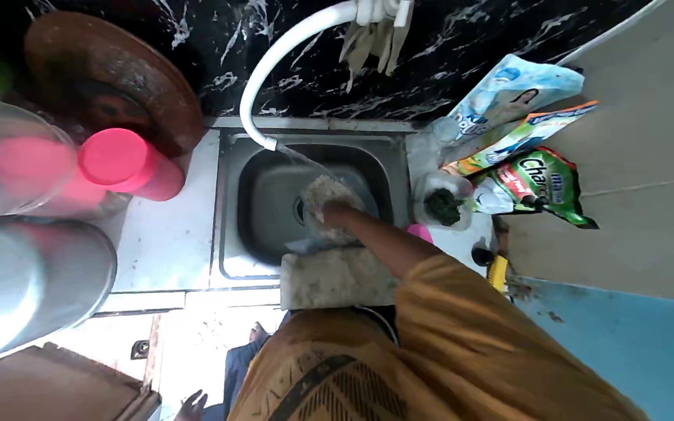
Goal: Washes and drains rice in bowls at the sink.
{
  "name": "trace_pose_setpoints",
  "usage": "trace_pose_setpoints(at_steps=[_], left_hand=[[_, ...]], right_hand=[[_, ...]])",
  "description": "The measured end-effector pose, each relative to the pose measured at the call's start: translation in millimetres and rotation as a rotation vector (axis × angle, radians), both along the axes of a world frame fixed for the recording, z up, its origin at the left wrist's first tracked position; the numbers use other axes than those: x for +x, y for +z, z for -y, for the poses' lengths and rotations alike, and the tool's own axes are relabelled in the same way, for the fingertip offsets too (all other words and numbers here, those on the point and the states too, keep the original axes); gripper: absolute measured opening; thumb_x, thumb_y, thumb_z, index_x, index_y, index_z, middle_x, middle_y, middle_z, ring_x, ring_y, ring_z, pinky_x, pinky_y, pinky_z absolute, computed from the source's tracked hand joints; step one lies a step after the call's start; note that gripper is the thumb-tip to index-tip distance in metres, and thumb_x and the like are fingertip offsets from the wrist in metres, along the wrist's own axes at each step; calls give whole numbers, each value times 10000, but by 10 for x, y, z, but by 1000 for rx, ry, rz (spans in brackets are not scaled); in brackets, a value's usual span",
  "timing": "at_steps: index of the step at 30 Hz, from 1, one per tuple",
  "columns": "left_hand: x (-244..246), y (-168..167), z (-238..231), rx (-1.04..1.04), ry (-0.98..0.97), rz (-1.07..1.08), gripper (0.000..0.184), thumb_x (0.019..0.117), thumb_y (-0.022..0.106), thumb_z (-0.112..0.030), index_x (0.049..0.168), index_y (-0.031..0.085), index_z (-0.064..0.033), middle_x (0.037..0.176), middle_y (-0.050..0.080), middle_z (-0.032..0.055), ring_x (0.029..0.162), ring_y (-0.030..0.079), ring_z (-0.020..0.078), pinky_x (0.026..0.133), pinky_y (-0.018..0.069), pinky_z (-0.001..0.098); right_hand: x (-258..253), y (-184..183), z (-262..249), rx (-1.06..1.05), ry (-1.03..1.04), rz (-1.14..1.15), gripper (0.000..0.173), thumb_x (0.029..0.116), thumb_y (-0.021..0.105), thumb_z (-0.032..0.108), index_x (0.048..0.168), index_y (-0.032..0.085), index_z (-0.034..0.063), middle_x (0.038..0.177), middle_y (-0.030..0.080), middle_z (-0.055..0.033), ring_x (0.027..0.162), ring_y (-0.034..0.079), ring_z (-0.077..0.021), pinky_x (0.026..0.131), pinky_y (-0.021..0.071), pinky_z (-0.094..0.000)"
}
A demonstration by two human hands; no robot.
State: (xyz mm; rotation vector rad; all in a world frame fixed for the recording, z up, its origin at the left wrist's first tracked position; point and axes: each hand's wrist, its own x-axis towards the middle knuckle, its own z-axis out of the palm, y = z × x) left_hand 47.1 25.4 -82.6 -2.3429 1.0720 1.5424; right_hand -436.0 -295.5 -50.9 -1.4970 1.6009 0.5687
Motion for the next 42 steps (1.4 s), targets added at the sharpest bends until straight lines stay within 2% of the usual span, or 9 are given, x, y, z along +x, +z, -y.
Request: trace_pose_setpoints(at_steps=[6,13,17,21,26,29,34,38,42], left_hand=[[-98,-218,123,112,28,-24,448,1072,569,-266,1428,564,6,1329,649,265,1262,612,415,1100,429,592],[-197,-147,134,137,-47,-59,465,1069,580,-276,1445,548,-5,1335,656,240,1262,625,393,1110,441,566],[-35,-214,41,100,37,-7,456,1076,564,-287,1431,563,-1,1312,664,254,1250,624,417,1089,444,598],[93,-251,-152,135,4,29,432,1071,571,-281,1400,594,-2,1317,667,240,1273,614,411,1109,432,592],[149,-295,-287,132,31,6,449,1069,579,-278,1422,569,-1,1327,664,231,1277,615,395,1117,436,571],[95,-309,-274,116,36,-6,453,1070,572,-291,1421,572,-4,1302,671,248,1252,627,408,1098,443,587],[-6,-247,-226,168,-37,-38,455,1077,561,-291,1431,562,-4,1326,664,229,1272,620,383,1116,446,555],[-13,-247,-155,181,-13,-7,461,1069,580,-300,1439,559,-26,1298,680,228,1234,645,389,1089,462,570],[-58,-123,55,118,10,13,460,1079,560,-289,1462,544,-35,1323,661,239,1268,612,412,1098,434,592]], right_hand=[[-302,-324,-226,-125,8,-53,813,851,814,144,1567,433,94,1695,200,-220,1545,172,-492,1162,205,-761],[-195,-412,90,-9,-108,20,655,1008,637,224,1548,369,-33,1516,478,-277,1407,474,-423,1147,380,-608],[-86,-197,-245,-16,152,-14,655,947,678,132,1540,432,7,1626,327,-261,1484,333,-472,1163,303,-695],[-194,-416,-216,-103,19,-89,915,856,801,194,1626,312,122,1701,106,-258,1532,183,-509,1168,235,-733],[-366,-354,138,-124,-185,75,566,984,659,139,1503,471,12,1496,499,-279,1393,489,-424,1145,397,-587],[-466,-248,313,-204,-244,184,509,1022,617,119,1486,468,-30,1516,474,-284,1422,458,-413,1177,372,-555],[77,-203,290,-104,-2,104,736,884,813,397,1434,543,-11,1443,547,-276,1371,502,-434,1135,388,-633],[456,-224,21,-105,176,-24,541,963,686,144,1432,529,-74,1523,456,-307,1455,374,-482,1195,243,-682],[85,-231,116,-76,192,32,527,986,691,234,1439,551,6,1487,525,-253,1418,458,-425,1184,318,-620]])
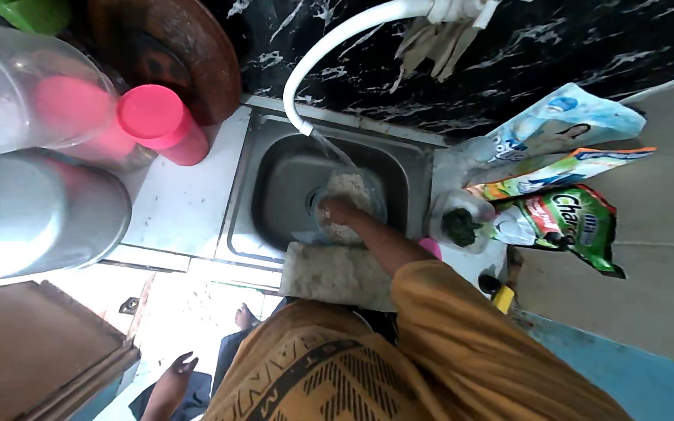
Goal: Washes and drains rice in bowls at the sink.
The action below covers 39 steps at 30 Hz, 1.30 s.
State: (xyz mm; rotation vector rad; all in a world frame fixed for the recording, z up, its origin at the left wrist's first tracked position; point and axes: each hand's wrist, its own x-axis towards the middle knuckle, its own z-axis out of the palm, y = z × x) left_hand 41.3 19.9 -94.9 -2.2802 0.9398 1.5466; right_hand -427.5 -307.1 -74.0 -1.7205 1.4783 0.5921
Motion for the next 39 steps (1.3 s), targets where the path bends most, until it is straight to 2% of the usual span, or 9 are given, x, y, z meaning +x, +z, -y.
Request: trace_pose_setpoints(at_steps=[3,7,12,16,23,26,31,36,39], left_hand=[[-37,25,-11,-36,66,-17,449,1080,553,-286,1454,550,-36,1337,651,240,1284,599,412,1101,426,605],[-97,-78,-200,57,59,-41,444,1079,559,-288,1440,558,-30,1347,647,233,1293,596,400,1110,430,590],[-83,-130,-324,142,-79,-69,462,1083,542,-326,1444,558,-38,1351,644,235,1288,603,396,1119,429,587],[-59,-105,-206,71,-8,-44,488,1079,548,-343,1481,529,-67,1333,654,234,1267,613,412,1095,438,608],[-66,-7,-74,41,88,-29,478,1086,538,-325,1477,527,-51,1369,628,247,1304,583,419,1113,410,611],[-80,-52,-138,88,34,-36,480,1086,536,-334,1472,532,-49,1339,643,251,1281,598,418,1101,424,608],[-115,-76,-126,45,72,-47,490,1089,529,-342,1486,519,-55,1364,631,250,1303,580,429,1109,407,622],[-105,-106,-260,29,127,-51,477,1088,537,-322,1472,530,-40,1362,628,260,1300,580,432,1110,403,622],[-57,-164,-382,99,46,-51,483,1091,528,-317,1461,530,-7,1383,608,279,1340,546,445,1134,384,619]], right_hand=[[-352,-23,-97,75,29,28,515,1002,644,161,1458,512,-40,1504,494,-278,1413,467,-430,1160,376,-595],[-445,-279,-260,6,14,-50,969,864,819,221,1646,253,144,1683,182,-265,1523,246,-490,1186,282,-675],[-254,-328,-124,-96,-86,-129,851,886,771,243,1615,345,133,1658,282,-240,1471,370,-459,1155,336,-663],[-119,-95,-3,95,-1,-186,632,1002,641,283,1484,443,-74,1469,516,-300,1365,511,-449,1115,404,-638],[-217,-123,-350,9,-17,-204,903,910,753,356,1632,275,101,1701,87,-271,1540,169,-512,1206,221,-680],[-131,-263,-226,-74,-103,-288,732,999,625,359,1549,377,-54,1630,303,-297,1490,349,-457,1184,334,-609],[-193,75,47,-75,-480,-46,584,1013,669,255,1466,475,-58,1468,523,-290,1382,506,-410,1152,401,-551],[-582,221,274,-240,-505,-71,627,1056,589,318,1551,390,-13,1547,442,-291,1447,426,-439,1187,344,-588],[-461,141,339,-264,-595,113,627,1017,651,402,1425,534,-59,1465,523,-301,1406,473,-431,1178,354,-582]])
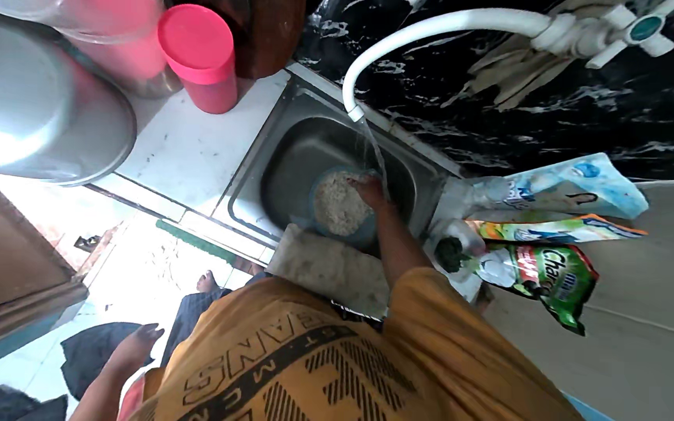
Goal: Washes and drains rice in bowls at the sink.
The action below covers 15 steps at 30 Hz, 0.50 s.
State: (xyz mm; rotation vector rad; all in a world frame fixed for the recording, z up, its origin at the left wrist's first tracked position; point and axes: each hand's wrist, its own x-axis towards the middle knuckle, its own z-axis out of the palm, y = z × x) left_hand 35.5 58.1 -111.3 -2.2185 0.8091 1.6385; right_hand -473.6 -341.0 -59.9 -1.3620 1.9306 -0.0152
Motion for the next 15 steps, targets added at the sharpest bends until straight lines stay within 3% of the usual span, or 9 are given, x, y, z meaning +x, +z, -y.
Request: trace_pose_setpoints(at_steps=[3,5,7,9,11,13,15], left_hand=[[35,47,-40,20,-60,5,472,1094,516,-320,1449,539,-10,1381,609,276,1332,554,443,1129,392,627],[56,90,-11,-7,-30,26,462,1092,523,-307,1445,543,-9,1373,608,284,1323,556,450,1123,397,629],[67,120,59,-32,-15,46,462,1093,522,-314,1449,547,-21,1377,610,278,1333,551,449,1127,388,635],[56,128,130,-30,-13,59,469,1097,508,-323,1465,537,-32,1387,611,264,1345,545,438,1135,378,633],[44,106,216,-34,-6,66,473,1095,513,-328,1468,533,-37,1379,618,259,1341,549,436,1134,381,630],[17,97,287,-25,-12,61,481,1093,515,-342,1478,529,-54,1363,632,251,1323,563,437,1121,394,629],[-39,107,338,-14,-48,38,494,1087,522,-368,1485,528,-75,1362,635,245,1305,580,432,1110,408,634]], right_hand=[[197,-116,-43,127,97,50,668,961,718,445,1405,568,-32,1417,573,-280,1349,527,-433,1131,405,-613],[300,-245,-159,234,329,-13,761,876,821,414,1440,539,-13,1451,545,-272,1366,508,-432,1130,405,-623],[391,-207,-330,347,611,-103,815,849,852,316,1505,476,14,1588,393,-254,1472,373,-438,1182,334,-627],[374,-214,-462,387,768,-190,889,865,834,324,1584,382,63,1700,127,-255,1545,134,-516,1200,186,-724],[296,-326,-477,300,785,-254,885,874,809,394,1594,385,103,1709,77,-253,1542,67,-551,1178,127,-777],[285,-453,-437,228,690,-305,740,935,724,291,1581,412,107,1705,133,-239,1552,126,-506,1203,185,-714],[364,-483,-386,200,501,-361,559,998,618,215,1514,487,46,1633,329,-243,1470,384,-436,1148,384,-605]])
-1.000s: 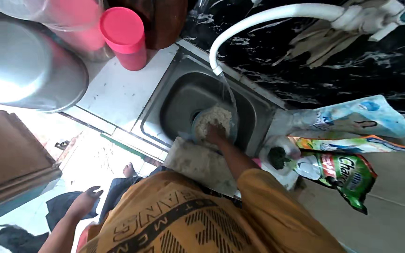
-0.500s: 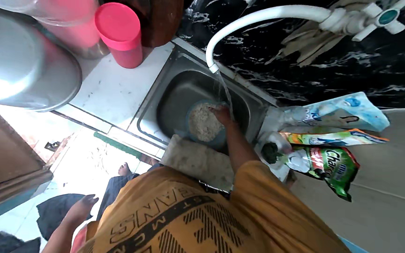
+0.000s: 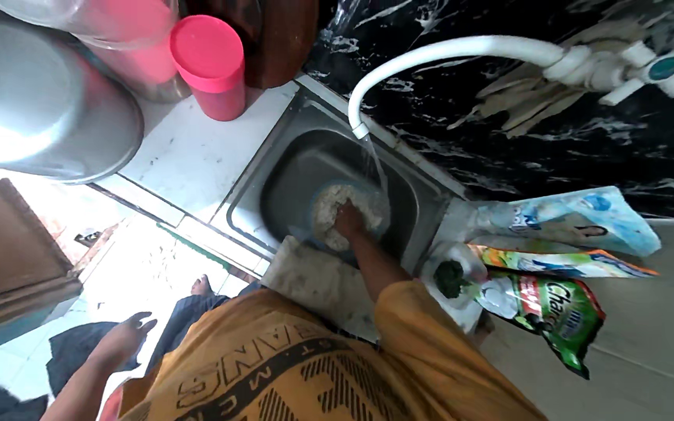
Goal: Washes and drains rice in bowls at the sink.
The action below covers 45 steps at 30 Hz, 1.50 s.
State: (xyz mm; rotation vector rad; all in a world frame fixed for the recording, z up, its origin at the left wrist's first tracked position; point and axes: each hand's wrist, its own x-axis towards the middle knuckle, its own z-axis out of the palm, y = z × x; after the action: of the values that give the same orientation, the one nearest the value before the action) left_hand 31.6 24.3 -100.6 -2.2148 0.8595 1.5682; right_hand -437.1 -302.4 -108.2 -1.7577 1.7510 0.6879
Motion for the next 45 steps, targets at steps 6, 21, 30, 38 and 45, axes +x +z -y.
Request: trace_pose_setpoints(at_steps=[6,21,30,38,45], left_hand=[[-73,-14,193,-118,45,-38,503,1080,538,-374,1493,521,-87,1424,595,234,1335,562,416,1128,402,619],[57,-177,-410,-33,201,-7,481,1092,524,-322,1462,529,-15,1355,607,305,1300,558,486,1073,413,671],[-15,-155,-199,7,49,-21,486,1086,526,-363,1470,540,-66,1330,636,279,1281,585,461,1078,422,657],[-93,-6,37,-90,112,-26,488,1082,542,-350,1482,528,-71,1386,613,257,1305,572,452,1107,398,650],[-39,-45,-256,-30,114,-27,490,1089,527,-334,1475,524,-33,1344,624,289,1284,577,467,1092,401,654]], right_hand=[[107,306,66,181,102,9,627,1064,528,360,1502,428,-78,1556,428,-293,1477,385,-424,1217,295,-575],[-7,750,342,-27,-286,221,578,1003,677,204,1484,469,-40,1480,503,-302,1404,481,-407,1171,389,-515],[509,387,224,169,100,129,669,940,718,443,1397,577,-26,1446,545,-276,1394,475,-436,1159,352,-638],[-348,104,-201,30,120,13,764,930,726,280,1602,380,164,1674,287,-183,1472,391,-426,1160,387,-583],[-152,283,13,173,-13,14,674,1042,577,365,1521,395,-73,1559,423,-286,1452,428,-409,1182,365,-553]])
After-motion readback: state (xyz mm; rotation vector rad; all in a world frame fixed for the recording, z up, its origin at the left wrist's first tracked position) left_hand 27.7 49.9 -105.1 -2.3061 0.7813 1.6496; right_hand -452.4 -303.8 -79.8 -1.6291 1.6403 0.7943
